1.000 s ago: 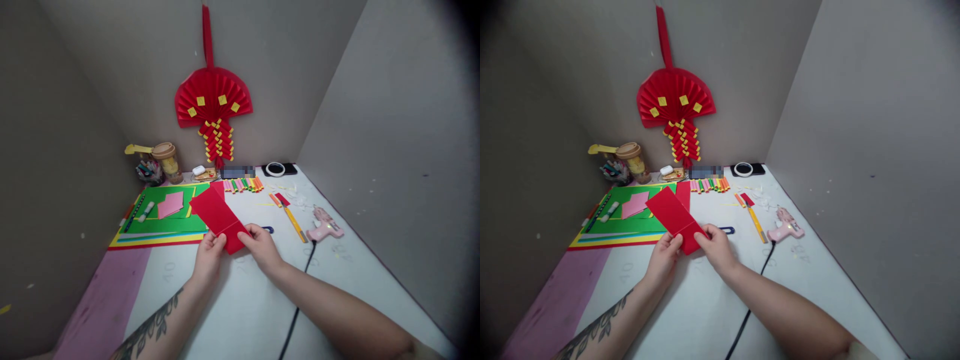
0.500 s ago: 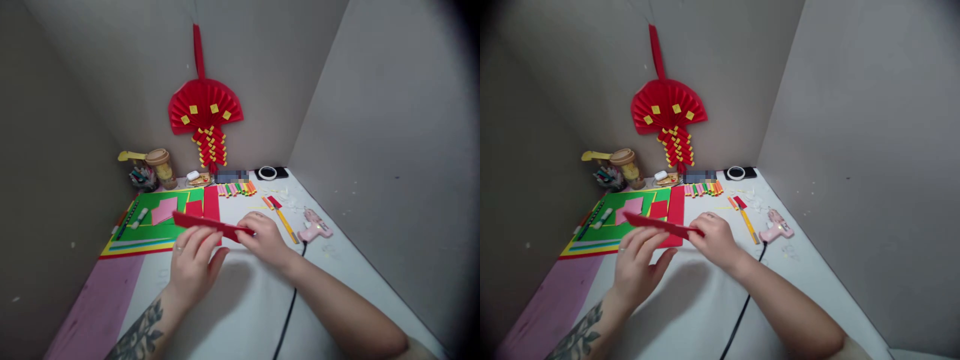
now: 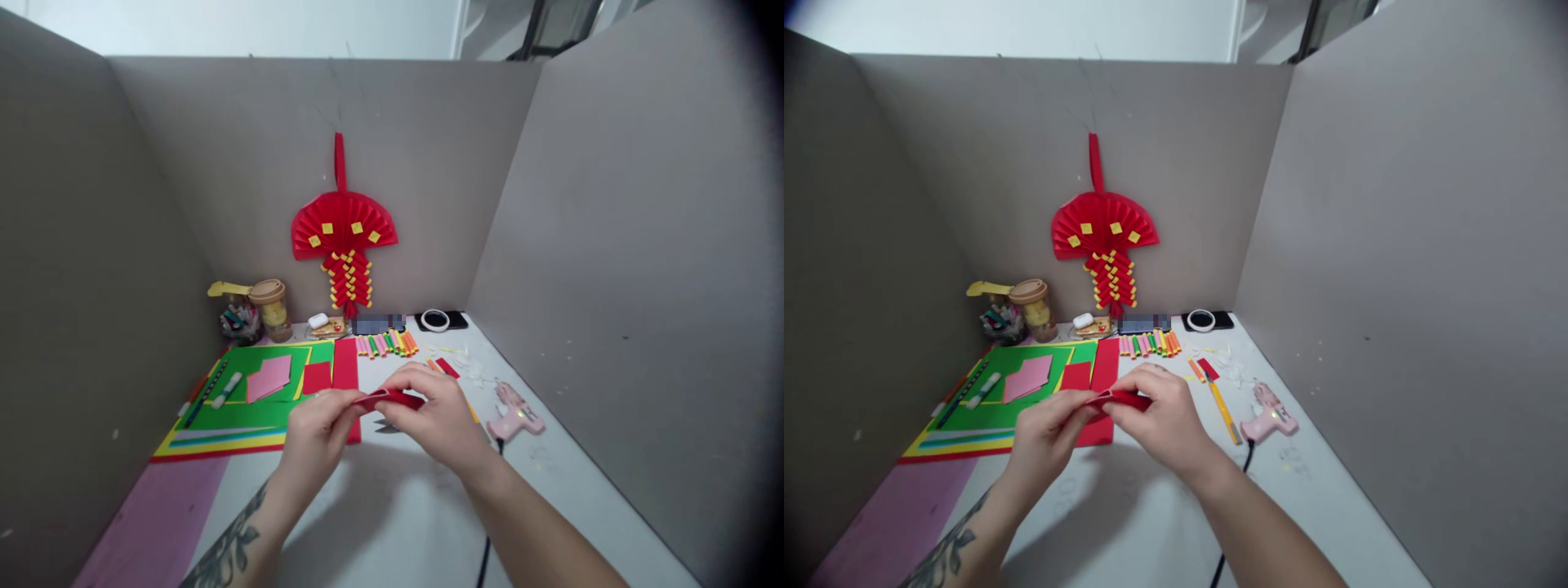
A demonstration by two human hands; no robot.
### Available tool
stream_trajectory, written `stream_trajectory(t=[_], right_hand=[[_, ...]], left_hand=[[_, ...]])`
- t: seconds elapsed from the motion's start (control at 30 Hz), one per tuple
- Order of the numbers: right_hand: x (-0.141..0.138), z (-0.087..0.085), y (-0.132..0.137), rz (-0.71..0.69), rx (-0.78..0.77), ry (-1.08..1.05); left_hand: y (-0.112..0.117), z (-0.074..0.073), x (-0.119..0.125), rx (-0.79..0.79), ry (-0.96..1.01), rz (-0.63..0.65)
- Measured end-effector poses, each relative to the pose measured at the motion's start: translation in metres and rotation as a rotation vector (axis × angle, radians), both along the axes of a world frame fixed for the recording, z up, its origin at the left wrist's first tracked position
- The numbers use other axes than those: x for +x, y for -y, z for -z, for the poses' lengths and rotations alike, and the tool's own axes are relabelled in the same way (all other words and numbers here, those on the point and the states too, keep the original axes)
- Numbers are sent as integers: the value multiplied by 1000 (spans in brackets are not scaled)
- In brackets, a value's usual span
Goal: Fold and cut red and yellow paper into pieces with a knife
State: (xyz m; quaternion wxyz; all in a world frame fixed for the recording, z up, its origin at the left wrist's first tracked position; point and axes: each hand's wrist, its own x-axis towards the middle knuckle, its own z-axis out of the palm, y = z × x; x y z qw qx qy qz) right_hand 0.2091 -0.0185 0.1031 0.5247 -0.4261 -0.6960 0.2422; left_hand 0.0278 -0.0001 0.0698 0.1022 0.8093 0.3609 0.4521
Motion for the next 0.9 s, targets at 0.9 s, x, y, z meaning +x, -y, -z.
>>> stream_trajectory(t=[0.9], right_hand=[[12, 9, -17, -64, -220, -65]], left_hand=[[-10, 24, 1, -72, -5, -59]])
